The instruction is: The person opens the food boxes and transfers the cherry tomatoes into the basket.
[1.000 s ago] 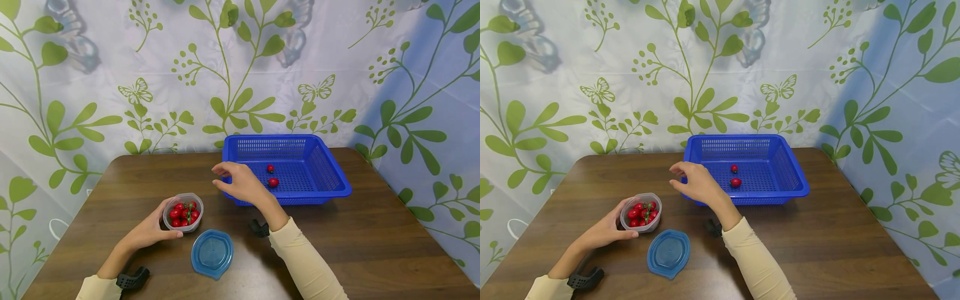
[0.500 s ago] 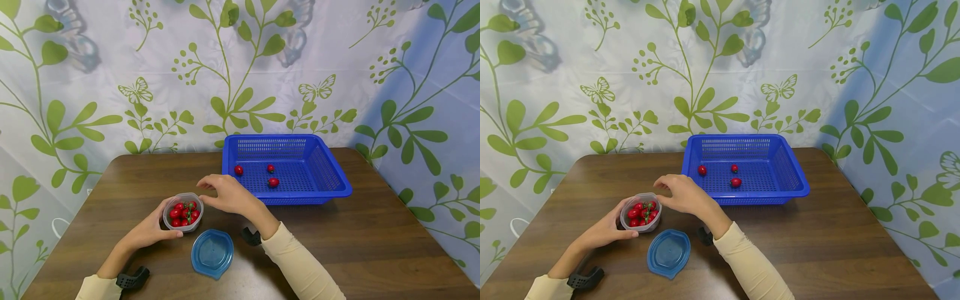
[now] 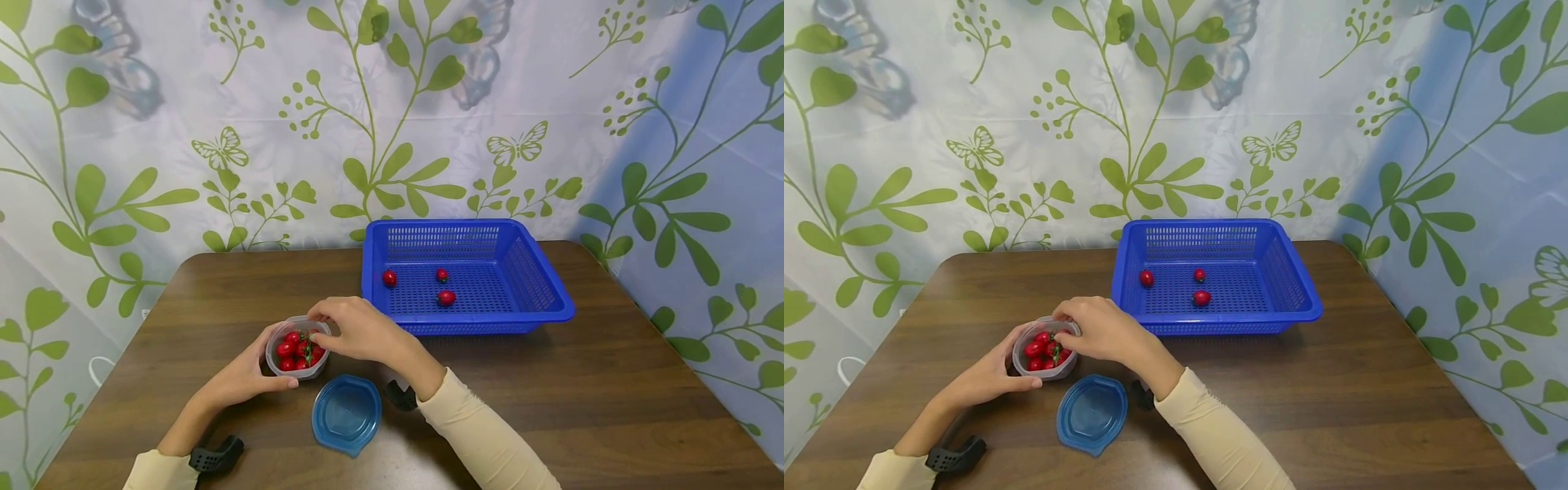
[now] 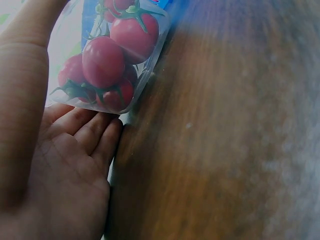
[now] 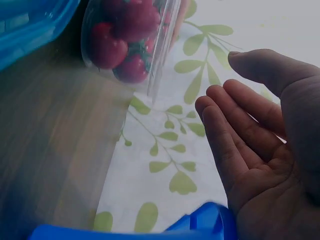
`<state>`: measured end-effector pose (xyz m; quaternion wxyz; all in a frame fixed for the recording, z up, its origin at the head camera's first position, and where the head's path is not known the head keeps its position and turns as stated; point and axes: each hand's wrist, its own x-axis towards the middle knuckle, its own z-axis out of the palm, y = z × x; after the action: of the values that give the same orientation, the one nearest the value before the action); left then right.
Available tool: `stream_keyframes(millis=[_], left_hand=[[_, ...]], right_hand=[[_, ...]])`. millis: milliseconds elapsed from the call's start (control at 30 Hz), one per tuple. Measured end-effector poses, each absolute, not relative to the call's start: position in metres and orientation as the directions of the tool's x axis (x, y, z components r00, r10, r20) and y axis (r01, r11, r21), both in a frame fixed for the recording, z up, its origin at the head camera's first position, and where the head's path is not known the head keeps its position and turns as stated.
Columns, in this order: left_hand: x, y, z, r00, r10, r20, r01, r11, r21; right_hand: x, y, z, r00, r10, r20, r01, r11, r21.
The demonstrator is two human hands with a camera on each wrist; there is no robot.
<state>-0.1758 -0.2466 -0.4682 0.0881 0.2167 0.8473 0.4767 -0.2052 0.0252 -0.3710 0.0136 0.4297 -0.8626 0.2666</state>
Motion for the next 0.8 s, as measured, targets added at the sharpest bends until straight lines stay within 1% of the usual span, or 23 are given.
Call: stream_keyframes(millis=[267,600,800], left_hand=[[-0.174,-0.246,-0.467,-0.888,0.458,0.046,0.276,0.448,0.850],[-0.175,-0.246,-0.466,-0.881,0.471,0.044,0.265,0.414,0.871],[-0.175,-0.247,-0.466,-0.883,0.468,0.048,0.270,0.422,0.865]], right_hand=[[-0.203,0.009,-0.384,-0.606,-0.760,0.234,-0.767,0.482,-0.423],[-0.201,-0.004,-0.397,-0.618,-0.757,0.212,-0.748,0.484,-0.454],[-0.198,-0.013,-0.402,-0.635,-0.745,0.203,-0.739,0.509,-0.442]])
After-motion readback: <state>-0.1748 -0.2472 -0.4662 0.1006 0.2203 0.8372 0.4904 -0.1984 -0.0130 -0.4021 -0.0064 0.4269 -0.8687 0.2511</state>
